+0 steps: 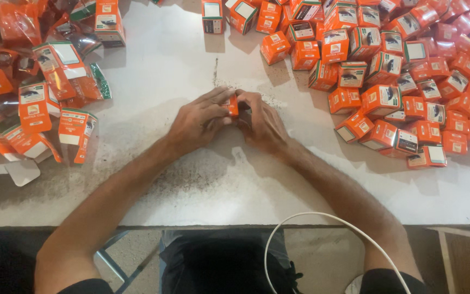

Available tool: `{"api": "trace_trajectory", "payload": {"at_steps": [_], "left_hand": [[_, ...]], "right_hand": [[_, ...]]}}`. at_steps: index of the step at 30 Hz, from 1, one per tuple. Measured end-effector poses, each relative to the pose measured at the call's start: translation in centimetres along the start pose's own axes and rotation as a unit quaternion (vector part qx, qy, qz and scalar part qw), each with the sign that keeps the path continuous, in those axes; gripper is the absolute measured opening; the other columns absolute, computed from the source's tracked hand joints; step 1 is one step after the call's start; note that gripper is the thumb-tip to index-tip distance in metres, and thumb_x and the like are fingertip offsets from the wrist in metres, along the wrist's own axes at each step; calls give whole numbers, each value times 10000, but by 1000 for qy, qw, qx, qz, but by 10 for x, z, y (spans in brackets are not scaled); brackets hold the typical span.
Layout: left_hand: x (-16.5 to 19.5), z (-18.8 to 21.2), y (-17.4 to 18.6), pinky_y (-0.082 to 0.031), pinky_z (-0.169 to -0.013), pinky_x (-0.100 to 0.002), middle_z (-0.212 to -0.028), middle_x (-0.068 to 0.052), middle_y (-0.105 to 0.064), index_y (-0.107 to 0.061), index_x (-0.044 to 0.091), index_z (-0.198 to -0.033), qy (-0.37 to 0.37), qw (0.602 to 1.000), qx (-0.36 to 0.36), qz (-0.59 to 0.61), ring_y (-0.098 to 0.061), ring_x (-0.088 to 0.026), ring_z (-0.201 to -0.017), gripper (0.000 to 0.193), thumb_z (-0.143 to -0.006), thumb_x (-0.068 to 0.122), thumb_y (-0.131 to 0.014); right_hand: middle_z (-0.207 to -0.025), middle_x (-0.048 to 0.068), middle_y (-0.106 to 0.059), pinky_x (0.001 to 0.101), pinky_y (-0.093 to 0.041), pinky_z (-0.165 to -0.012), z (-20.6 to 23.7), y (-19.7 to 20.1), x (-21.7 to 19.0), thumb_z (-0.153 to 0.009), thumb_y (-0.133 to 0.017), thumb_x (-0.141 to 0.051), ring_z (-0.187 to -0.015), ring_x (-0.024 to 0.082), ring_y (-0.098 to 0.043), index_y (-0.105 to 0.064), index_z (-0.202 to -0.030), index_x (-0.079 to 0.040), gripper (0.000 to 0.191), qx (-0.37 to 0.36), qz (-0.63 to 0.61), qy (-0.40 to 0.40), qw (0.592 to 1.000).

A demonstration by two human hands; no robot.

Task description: The person picks up small orange product boxes and plastic-wrapped items from piles on a white table, opens a folded cardboard box, places an item inside, closes the box, and sets it back onto the pile, repeating this packing cycle with both hands throughout the clip.

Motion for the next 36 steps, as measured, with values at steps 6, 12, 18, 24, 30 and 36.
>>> {"api": "trace_trajectory", "payload": {"at_steps": [6,12,18,24,30,36], "left_hand": [[5,1,-11,-368,-1215,-534,-1487,-250,-547,-685,39,-1082,-31,996,-37,-76,-440,-440,-1456,153,-962,129,-712],[-39,-26,8,-373,-1247,-525,-1565,-220,-497,-554,38,-1391,53,988,71,-127,-435,-423,-1476,419,-1006,105,-706],[-113,-119,11,-405,-1043,-533,-1446,-374,-387,-350,-102,-1442,101,959,195,-181,-426,-514,-1276,1016,-715,293,-940],[-95,-112,-6,-496,-1134,-483,-1505,-235,-469,-378,-22,-1529,87,954,227,-177,-517,-438,-1356,743,-898,47,-766],[-32,-59,-53,-336,-1273,-438,-1651,-268,-310,-296,-17,-1552,-52,996,-60,-26,-325,-423,-1546,864,-745,-71,-597],[-148,-133,58,-422,-1141,-511,-1459,-276,-476,-381,-55,-1525,137,925,91,-342,-503,-439,-1318,636,-1013,144,-701]], "right_hand": [[-1376,273,-575,504,-512,-1051,-5,14,-20,-829,-749,-59,-1254,454,-599,-384,-1458,-31,728,-3,42,119,992],[-1654,245,-181,479,-579,-1047,-15,69,26,-1034,-692,-263,-1281,428,-570,-66,-1622,-74,879,246,-123,-111,955],[-1618,238,-58,573,-368,-1146,-2,60,11,-968,-722,-377,-1428,498,-284,-35,-1684,-70,1039,260,259,47,929],[-1548,205,-465,437,-538,-1074,-3,12,67,-1009,-645,-445,-1289,283,-606,-155,-1623,-4,901,-16,-224,-134,965],[-1356,120,-577,373,-542,-1049,-13,19,75,-1027,-700,-287,-1246,214,-604,-302,-1543,-11,707,45,-309,-107,944],[-1265,136,-652,388,-539,-1024,-17,10,55,-993,-677,-201,-1175,242,-662,-306,-1506,-46,651,26,-150,-88,985]]}}
Point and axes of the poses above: each hand's wrist, its own z-axis away from the middle knuckle, its own y-axis out of the back of the hand, x = y × z, the point moved 7 cm from there along -z, towards the middle knuckle
